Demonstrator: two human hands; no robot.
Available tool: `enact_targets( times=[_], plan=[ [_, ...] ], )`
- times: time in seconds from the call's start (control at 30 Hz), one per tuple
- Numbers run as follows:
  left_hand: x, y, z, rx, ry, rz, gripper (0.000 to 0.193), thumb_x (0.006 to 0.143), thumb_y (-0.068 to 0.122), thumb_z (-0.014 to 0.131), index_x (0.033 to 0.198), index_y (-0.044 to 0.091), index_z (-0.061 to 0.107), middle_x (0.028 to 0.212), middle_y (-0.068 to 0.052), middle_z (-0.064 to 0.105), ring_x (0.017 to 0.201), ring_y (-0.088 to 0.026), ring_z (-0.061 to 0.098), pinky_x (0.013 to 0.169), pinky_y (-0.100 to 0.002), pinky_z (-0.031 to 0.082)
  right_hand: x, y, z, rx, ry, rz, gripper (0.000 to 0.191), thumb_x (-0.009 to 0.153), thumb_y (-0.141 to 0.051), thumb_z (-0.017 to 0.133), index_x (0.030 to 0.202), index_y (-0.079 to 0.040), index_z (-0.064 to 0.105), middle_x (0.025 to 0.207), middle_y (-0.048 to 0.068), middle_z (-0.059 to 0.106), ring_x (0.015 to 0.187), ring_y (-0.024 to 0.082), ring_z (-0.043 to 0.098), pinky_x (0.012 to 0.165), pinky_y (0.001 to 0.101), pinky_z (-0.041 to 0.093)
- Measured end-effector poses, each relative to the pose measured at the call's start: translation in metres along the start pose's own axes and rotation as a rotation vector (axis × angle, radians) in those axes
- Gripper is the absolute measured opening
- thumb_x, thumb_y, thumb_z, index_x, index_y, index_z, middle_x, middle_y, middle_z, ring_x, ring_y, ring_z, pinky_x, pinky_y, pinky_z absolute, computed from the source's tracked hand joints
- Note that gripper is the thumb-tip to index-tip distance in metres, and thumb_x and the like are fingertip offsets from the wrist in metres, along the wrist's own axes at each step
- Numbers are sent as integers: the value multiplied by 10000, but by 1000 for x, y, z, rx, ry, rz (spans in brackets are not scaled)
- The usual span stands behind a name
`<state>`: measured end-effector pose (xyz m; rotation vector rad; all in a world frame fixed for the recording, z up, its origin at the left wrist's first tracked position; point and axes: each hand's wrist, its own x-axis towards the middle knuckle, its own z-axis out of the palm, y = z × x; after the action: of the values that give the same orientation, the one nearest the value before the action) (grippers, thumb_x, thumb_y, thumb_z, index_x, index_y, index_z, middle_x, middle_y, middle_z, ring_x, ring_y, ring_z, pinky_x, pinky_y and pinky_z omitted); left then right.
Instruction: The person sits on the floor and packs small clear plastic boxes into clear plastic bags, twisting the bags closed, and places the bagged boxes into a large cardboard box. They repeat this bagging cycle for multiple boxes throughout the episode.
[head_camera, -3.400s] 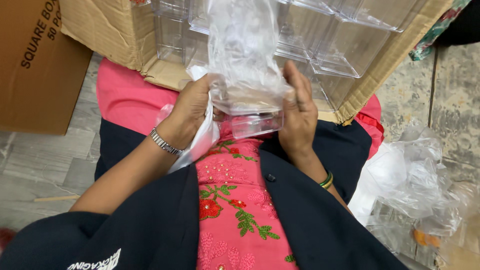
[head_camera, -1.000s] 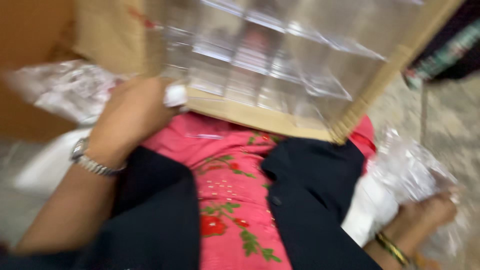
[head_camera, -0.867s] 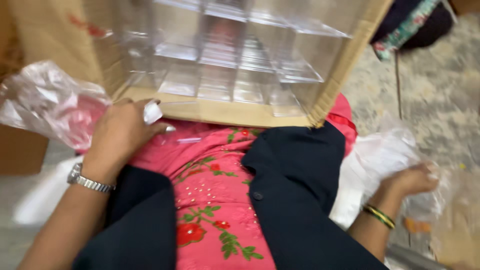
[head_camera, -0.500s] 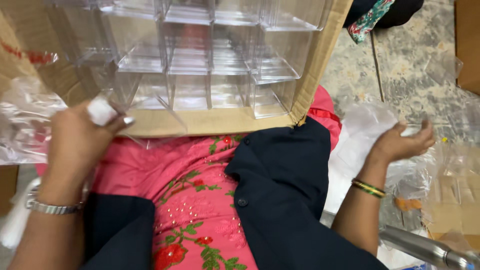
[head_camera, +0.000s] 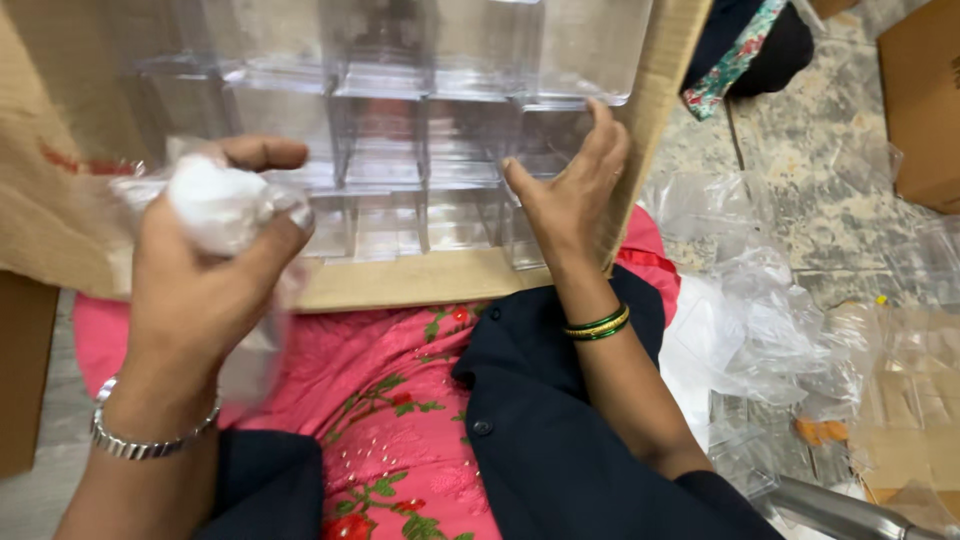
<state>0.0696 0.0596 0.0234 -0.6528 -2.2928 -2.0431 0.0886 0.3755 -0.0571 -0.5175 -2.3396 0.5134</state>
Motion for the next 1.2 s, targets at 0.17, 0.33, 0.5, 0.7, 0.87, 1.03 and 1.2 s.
enact_targets(
  times=[0.17,0.33,0.5,0.7,0.87,1.03,1.2],
  plan=[
    [-9,43,20,-570,11,-170,312,1022,179,574,1252,-31,578,1037,-115,693,862,-138,676,829,-281,584,-6,-10,-11,-71,11,4,1008,722,-443,970,1478,-177,358,1378,199,434,1269,385,501,1020,483,486],
    [-21,61,16,-369,-39,17,333,978,68,612,1289,-31,546,1196,-87,656,957,-108,670,891,-267,601,-2,-4,-15,-110,2,-31,979,731,-467,953,1488,-200,392,1365,207,425,1240,391,516,988,501,505],
    [-29,60,-12,-112,-83,108,193,945,5,703,1053,-27,545,1190,-160,704,992,-157,738,837,-287,617,-16,6,-8,49,150,-218,862,758,-341,896,1484,-202,452,1349,164,419,1287,343,515,1130,480,510],
    [-15,29,-4,-344,-32,-88,155,1000,53,757,1038,-16,623,973,-120,687,825,-194,718,762,-353,638,-36,-17,31,249,-9,-384,982,786,-516,955,1530,-157,423,1418,210,399,1332,391,488,1106,493,483],
    [-6,-25,26,-737,36,-181,262,864,-24,783,1088,1,649,1044,-93,719,925,-179,716,819,-324,626,-49,-45,46,151,-79,-388,992,752,-631,904,1447,-75,467,1410,267,356,1288,450,443,1053,539,449],
    [-7,-61,49,-807,103,-169,404,801,-114,817,1116,2,592,1023,-79,677,935,-175,702,833,-317,619,-60,-58,12,438,-117,-351,460,961,-409,840,1240,-90,659,1325,132,529,1244,277,532,1069,420,465],
    [-9,-61,58,-802,87,-215,377,852,-112,822,1135,-14,593,1003,-97,680,897,-174,681,769,-313,576,-76,-78,-5,812,-480,-166,199,911,-144,843,1015,-15,733,911,60,634,825,133,610,768,287,517]
  ],
)
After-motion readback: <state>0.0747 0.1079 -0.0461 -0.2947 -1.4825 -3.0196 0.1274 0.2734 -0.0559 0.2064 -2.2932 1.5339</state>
